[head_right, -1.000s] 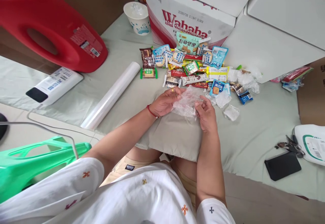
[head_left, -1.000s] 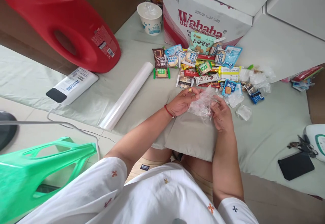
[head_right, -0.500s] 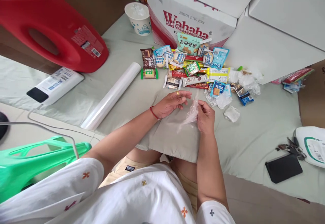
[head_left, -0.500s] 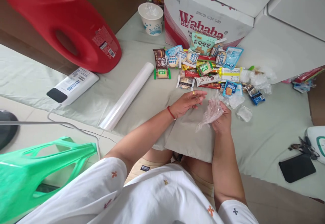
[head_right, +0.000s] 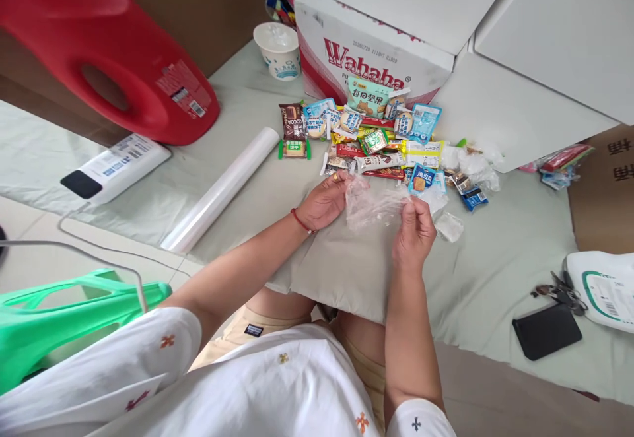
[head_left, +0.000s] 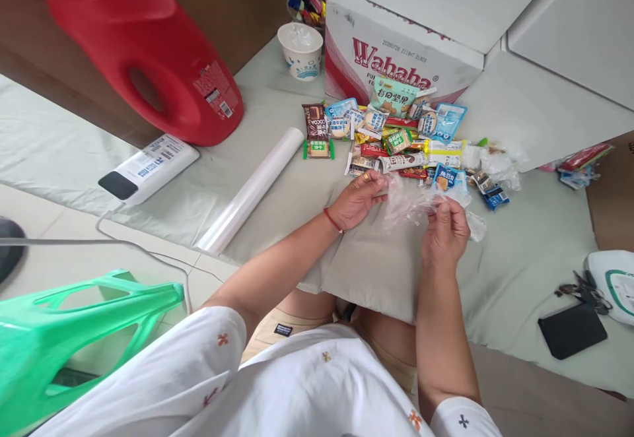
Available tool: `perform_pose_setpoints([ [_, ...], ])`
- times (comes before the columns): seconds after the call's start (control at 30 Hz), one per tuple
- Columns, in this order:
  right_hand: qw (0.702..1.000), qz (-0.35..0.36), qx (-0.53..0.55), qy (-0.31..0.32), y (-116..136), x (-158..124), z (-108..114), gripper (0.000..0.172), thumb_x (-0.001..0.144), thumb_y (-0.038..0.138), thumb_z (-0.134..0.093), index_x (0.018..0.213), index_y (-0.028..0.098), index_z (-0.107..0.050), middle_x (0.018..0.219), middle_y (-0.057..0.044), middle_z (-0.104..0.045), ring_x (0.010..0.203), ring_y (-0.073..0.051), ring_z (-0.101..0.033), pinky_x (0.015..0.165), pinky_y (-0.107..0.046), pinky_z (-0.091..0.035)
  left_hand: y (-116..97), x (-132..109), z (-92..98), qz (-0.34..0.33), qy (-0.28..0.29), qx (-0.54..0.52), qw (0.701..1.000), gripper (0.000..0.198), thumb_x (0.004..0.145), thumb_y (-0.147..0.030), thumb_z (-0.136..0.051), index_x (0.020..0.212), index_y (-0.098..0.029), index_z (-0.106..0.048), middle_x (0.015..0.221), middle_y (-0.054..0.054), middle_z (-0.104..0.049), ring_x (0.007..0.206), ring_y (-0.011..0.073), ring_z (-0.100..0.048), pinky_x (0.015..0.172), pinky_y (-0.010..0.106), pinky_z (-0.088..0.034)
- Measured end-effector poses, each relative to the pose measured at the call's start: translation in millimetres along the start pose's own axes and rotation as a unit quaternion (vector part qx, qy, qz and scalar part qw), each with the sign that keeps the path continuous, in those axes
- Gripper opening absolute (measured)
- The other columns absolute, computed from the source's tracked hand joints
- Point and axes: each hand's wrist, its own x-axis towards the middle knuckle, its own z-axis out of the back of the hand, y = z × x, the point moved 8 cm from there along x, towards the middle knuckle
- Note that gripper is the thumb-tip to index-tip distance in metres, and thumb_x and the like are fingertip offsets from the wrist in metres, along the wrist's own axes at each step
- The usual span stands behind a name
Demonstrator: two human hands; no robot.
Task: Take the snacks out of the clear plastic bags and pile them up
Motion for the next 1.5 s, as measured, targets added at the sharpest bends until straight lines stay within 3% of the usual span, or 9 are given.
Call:
perform_pose_setpoints([
  [0.17,0.997,0.024,0.048,-0.062,24,-9,23,0.039,0.078,0.057,-0.082,0.087,0.023,-0.063,0.092,0.001,-0.063,0.085,-0.013,-0.062,0.077,-0.027,-0.055,-8,-1,-1.6,0.001,-0.009,-0.025,1.000,0.035,0.083,-0.034,-0.082,0.089,-0.023,-0.049,0.086,-0.002,-0.070,0.094,0.0159,-0.073,0.089,0.031,-0.055],
  [0.37,0.989,-0.017,-0.037,-0.145,26,-26,70,0.036,0.079,0.053,-0.080,0.086,0.021,-0.065,0.074,0.005,-0.058,0.052,-0.007,-0.041,0.041,-0.020,-0.030,-17,3,11.3,-0.072,-0.080,0.121,0.987,0.044,0.088,-0.052,-0.077,0.091,-0.026,-0.041,0.065,-0.010,-0.053,0.046,0.0066,-0.047,0.052,0.023,-0.042],
  [0.67,0.934,-0.026,-0.352,-0.053,22,-30,133,0.035,0.079,0.050,-0.076,0.092,0.018,-0.073,0.074,-0.001,-0.062,0.058,-0.014,-0.049,0.056,-0.030,-0.043,-6,2,17.9,-0.047,-0.039,0.378,0.924,0.034,0.091,-0.046,-0.076,0.082,-0.024,-0.051,0.056,-0.005,-0.046,0.046,0.0115,-0.039,0.057,0.029,-0.034],
  [0.83,0.864,0.242,-0.441,0.021,60,-76,65,0.027,0.095,0.048,-0.066,0.106,0.023,-0.071,0.102,-0.011,-0.067,0.092,-0.024,-0.061,0.087,-0.043,-0.051,-3,1,17.7,-0.039,-0.044,0.372,0.926,0.028,0.091,-0.038,-0.075,0.080,-0.024,-0.053,0.057,-0.005,-0.047,0.044,0.0107,-0.040,0.057,0.029,-0.033],
  [0.93,0.791,0.326,-0.479,0.195,39,-111,-5,0.038,0.095,0.047,-0.070,0.126,0.025,-0.067,0.121,-0.015,-0.067,0.113,-0.030,-0.060,0.102,-0.050,-0.047,-2,3,19.7,-0.044,-0.046,0.348,0.935,0.032,0.088,-0.038,-0.079,0.077,-0.023,-0.052,0.055,-0.006,-0.048,0.041,0.0089,-0.039,0.053,0.027,-0.030],
  [1.03,0.754,0.351,-0.509,0.222,17,-118,-34,0.042,0.098,0.042,-0.067,0.134,0.021,-0.063,0.129,-0.018,-0.066,0.115,-0.031,-0.058,0.100,-0.051,-0.046,1,5,21.7,-0.030,-0.057,0.345,0.936,0.035,0.087,-0.041,-0.080,0.077,-0.023,-0.052,0.053,-0.007,-0.050,0.038,0.0081,-0.040,0.051,0.025,-0.029],
  [1.23,0.863,0.251,-0.411,0.152,26,-84,-26,0.021,0.103,0.035,-0.055,0.102,0.023,-0.072,0.093,-0.007,-0.070,0.083,-0.019,-0.063,0.079,-0.035,-0.051,8,1,9.4,0.081,-0.041,0.177,0.980,0.050,0.084,-0.065,-0.074,0.089,-0.023,-0.047,0.072,-0.002,-0.065,0.054,0.0128,-0.060,0.060,0.027,-0.046],
  [1.37,0.974,0.038,-0.222,0.027,29,-64,-4,0.024,0.094,0.047,-0.067,0.095,0.023,-0.065,0.075,0.003,-0.060,0.055,-0.010,-0.051,0.053,-0.025,-0.041,-15,-3,5.7,-0.029,-0.082,0.161,0.983,0.046,0.082,-0.059,-0.078,0.086,-0.021,-0.051,0.081,-0.002,-0.061,0.073,0.0099,-0.060,0.067,0.022,-0.045],
  [1.5,0.995,-0.071,-0.068,-0.032,23,-57,-7,0.037,0.078,0.052,-0.080,0.087,0.023,-0.059,0.067,0.008,-0.054,0.044,-0.006,-0.041,0.041,-0.021,-0.028,-8,-13,-19.3,-0.040,0.022,0.242,0.969,0.052,0.082,-0.066,-0.074,0.076,-0.019,-0.052,0.070,-0.004,-0.054,0.060,0.0075,-0.047,0.055,0.022,-0.034],
])
